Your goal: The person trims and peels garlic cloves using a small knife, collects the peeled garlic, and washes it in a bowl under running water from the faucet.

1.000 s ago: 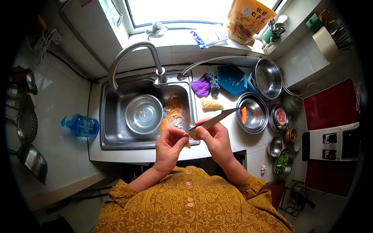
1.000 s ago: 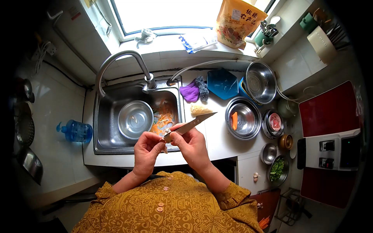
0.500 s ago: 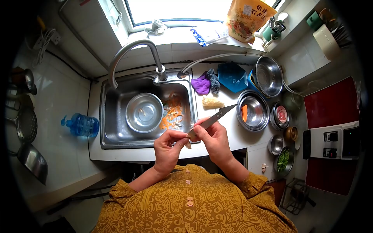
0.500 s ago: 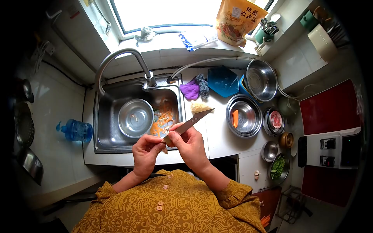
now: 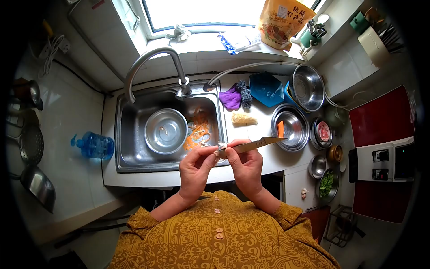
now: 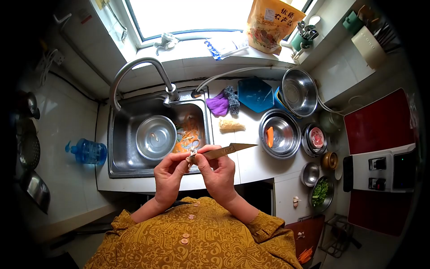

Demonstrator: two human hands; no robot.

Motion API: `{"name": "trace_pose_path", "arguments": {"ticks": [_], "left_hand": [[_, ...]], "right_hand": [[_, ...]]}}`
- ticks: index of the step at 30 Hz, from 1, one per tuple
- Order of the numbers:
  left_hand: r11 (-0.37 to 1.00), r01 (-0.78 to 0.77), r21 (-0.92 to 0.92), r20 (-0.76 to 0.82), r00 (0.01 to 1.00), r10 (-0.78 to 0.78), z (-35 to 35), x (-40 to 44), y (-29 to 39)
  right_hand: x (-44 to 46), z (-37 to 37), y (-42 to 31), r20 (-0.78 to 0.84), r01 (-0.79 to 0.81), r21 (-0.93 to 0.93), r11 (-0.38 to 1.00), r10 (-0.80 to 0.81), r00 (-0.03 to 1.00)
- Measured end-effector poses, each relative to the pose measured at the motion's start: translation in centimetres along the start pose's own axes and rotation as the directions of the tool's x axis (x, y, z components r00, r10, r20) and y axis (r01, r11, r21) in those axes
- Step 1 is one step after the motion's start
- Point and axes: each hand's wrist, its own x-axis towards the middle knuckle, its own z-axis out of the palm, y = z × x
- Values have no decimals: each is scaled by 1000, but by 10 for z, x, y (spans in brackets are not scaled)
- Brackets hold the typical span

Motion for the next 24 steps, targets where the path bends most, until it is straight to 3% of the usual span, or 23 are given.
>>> {"name": "trace_pose_path", "arguments": {"ticks": [3,7,8,10,11,13,15,17,19,20,21,24], "left_hand": [[987,92,-131,1,996,-92,3,-4,1],[955,150,-257,22,988,-150,3,-5,-6],[954,151,-257,19,988,-151,1,-5,-7],[744,337,-577,120,936,-331,-2,-5,-10],[745,334,-578,120,937,-328,-3,-5,-12],[633,374,-677,138,910,-391,-6,-6,-13],[654,335,-678,100,924,-369,-5,-3,-8],[676,291,-676,63,938,-341,-6,0,-6],[829,222,-513,-7,965,-263,-11,2,-8],[915,214,-342,-40,970,-242,-12,3,-7],[915,209,-344,-42,970,-238,-12,4,-3],[985,169,-43,8,986,-169,-11,5,4]], "right_hand": [[2,1,-2,-22,-64,134,989,68,997],[-4,4,1,43,-64,-2,998,64,997],[-4,3,4,35,-96,52,994,95,995],[-4,0,12,22,-187,210,960,187,982],[-3,1,12,24,-185,209,960,184,983],[-4,4,10,62,-255,473,843,257,964],[-6,1,12,130,-282,498,820,251,959],[-9,-2,17,111,-183,152,971,167,980],[-7,-5,18,154,-158,77,984,145,977],[-7,-7,19,111,-154,50,987,148,983],[-5,-10,19,69,-151,23,988,149,986],[3,-15,10,13,-102,10,995,102,995]]}}
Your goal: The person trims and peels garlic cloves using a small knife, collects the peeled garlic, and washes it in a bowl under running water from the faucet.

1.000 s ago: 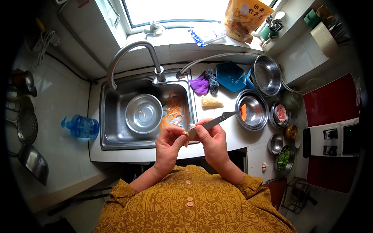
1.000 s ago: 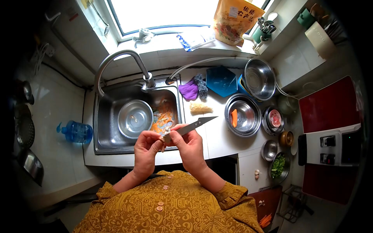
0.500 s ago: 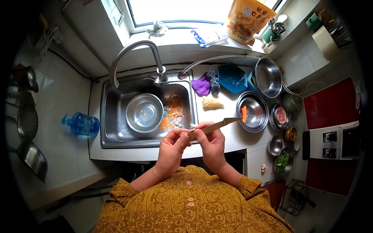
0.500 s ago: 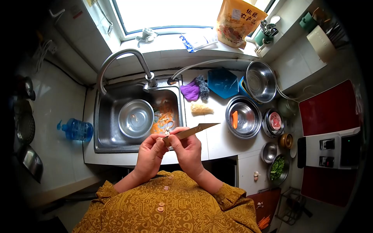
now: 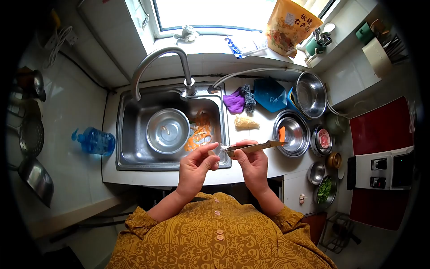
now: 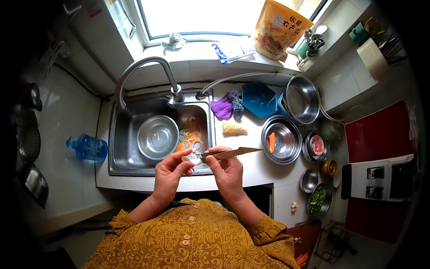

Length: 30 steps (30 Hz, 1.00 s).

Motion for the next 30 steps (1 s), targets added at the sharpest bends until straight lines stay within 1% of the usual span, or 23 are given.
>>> {"name": "trace_pose_path", "arguments": {"ticks": [1,5,7,8,10,11,13,14,16,20,22,26,27,28,29,30], "left_hand": [[1000,1,-1,-1,1000,-1,1,-1,0],[998,0,-70,8,1000,1,3,-5,-2],[1000,-17,-9,39,999,18,0,-5,-5],[1000,-17,-9,39,999,17,-1,-5,-6],[996,-47,73,29,999,45,-2,-6,-9],[996,-47,73,28,999,45,-2,-6,-8],[981,-85,174,17,996,84,-2,-7,-6],[981,-86,174,18,996,84,-1,-7,-5],[940,-175,293,19,984,177,-1,-8,-5],[924,-215,317,7,975,224,1,-9,-7],[920,-237,312,-29,966,258,3,-9,-7],[928,-235,290,-33,966,255,4,-11,-12],[982,-147,120,-39,988,152,4,-11,-13],[997,-50,-55,-27,998,49,4,-11,-14],[997,-50,-54,-27,998,49,3,-9,-16],[973,73,-220,-6,997,-76,1,-8,-18]], "right_hand": [[2,-3,-1,20,14,-42,999,-13,1000],[7,2,-12,72,-42,-7,999,43,997],[9,3,-13,89,-151,-20,988,152,984],[9,3,-13,84,-158,-21,987,159,984],[8,4,-15,94,-164,-8,986,164,982],[7,5,-16,104,-170,6,985,168,980],[7,7,-16,96,-166,-10,986,166,981],[6,8,-16,87,-162,-26,986,164,983],[6,9,-15,81,-156,-37,987,158,984],[6,11,-13,83,-158,-37,987,161,984],[5,12,-14,69,-141,-55,989,144,987],[2,17,-17,48,-95,-91,991,99,994],[1,17,-16,47,-95,-90,991,99,994],[1,17,-13,27,-85,-69,994,87,996],[0,17,-11,7,-74,-48,996,74,997],[1,17,-7,8,-73,-47,996,73,997]]}}
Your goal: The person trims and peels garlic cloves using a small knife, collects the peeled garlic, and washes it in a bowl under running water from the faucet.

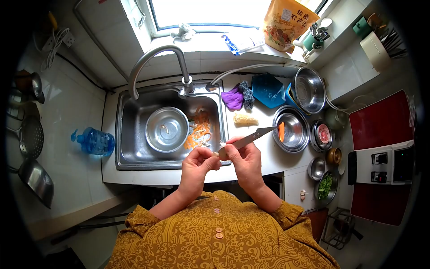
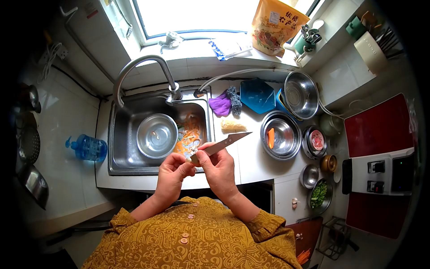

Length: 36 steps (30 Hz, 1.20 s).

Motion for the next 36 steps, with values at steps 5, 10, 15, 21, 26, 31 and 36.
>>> {"name": "trace_pose_path", "arguments": {"ticks": [5,10,15,21,26,31,36], "left_hand": [[875,251,-414,51,966,-253,-8,6,-1],[879,206,-430,77,979,-191,-8,9,-2],[952,138,-272,58,990,-127,-11,7,-3],[965,165,-203,115,983,-144,-11,8,0],[967,228,-118,190,961,-203,-12,10,3],[948,271,-170,199,951,-236,-12,10,2],[940,284,-189,192,950,-248,-12,10,-1]], "right_hand": [[-4,0,1,17,54,-30,998,-54,998],[-5,-2,10,203,152,-131,980,-124,971],[6,-14,1,38,3,67,998,-5,999],[12,-16,-5,98,-61,89,994,52,994],[15,-22,-2,179,-114,45,992,104,978],[15,-21,-2,184,-149,48,988,138,973],[10,-16,3,147,-110,25,994,105,984]]}}
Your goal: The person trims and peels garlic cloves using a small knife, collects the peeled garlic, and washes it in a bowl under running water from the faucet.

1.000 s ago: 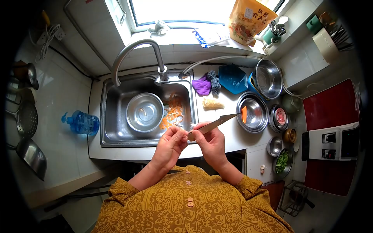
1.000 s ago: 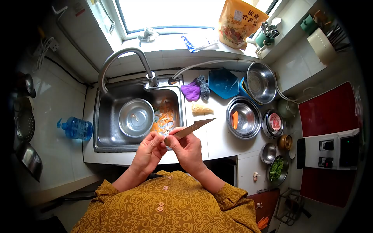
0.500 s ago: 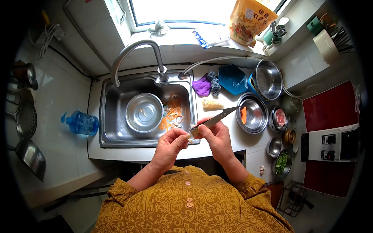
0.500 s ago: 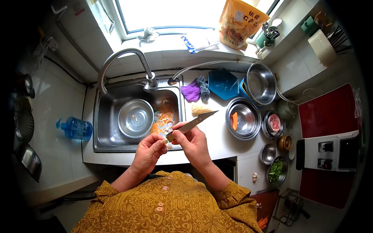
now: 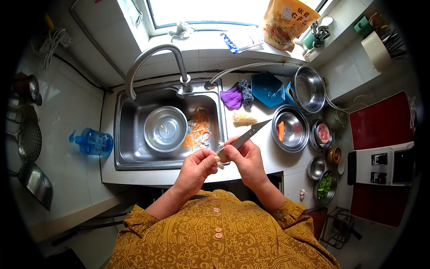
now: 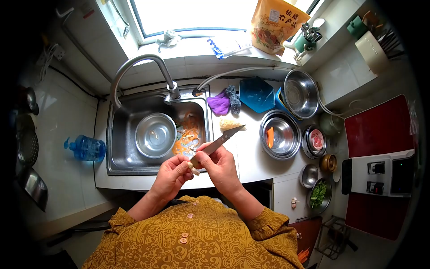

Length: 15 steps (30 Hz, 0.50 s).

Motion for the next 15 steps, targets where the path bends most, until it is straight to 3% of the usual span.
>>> {"name": "trace_pose_path", "arguments": {"ticks": [2,5,9,11,12,14,15], "left_hand": [[1000,-25,-12,9,1000,25,5,0,-2],[994,-105,-6,-31,994,105,9,1,-2],[980,-176,94,-112,976,186,18,0,-1],[858,-363,364,-69,908,413,17,0,-4],[823,-396,407,-11,899,438,15,1,-2],[856,-347,382,-55,916,396,19,0,-2],[886,-297,355,-99,931,352,21,-1,-1]], "right_hand": [[-1,3,5,-39,-92,271,958,106,994],[-3,4,9,-27,-125,413,902,149,988],[-3,7,11,-76,-70,406,911,110,991],[-2,7,12,-130,16,334,942,29,991],[-2,8,11,-131,18,334,942,28,991],[-2,9,9,-143,106,141,984,-86,986],[-2,10,9,-143,106,141,984,-86,986]]}}
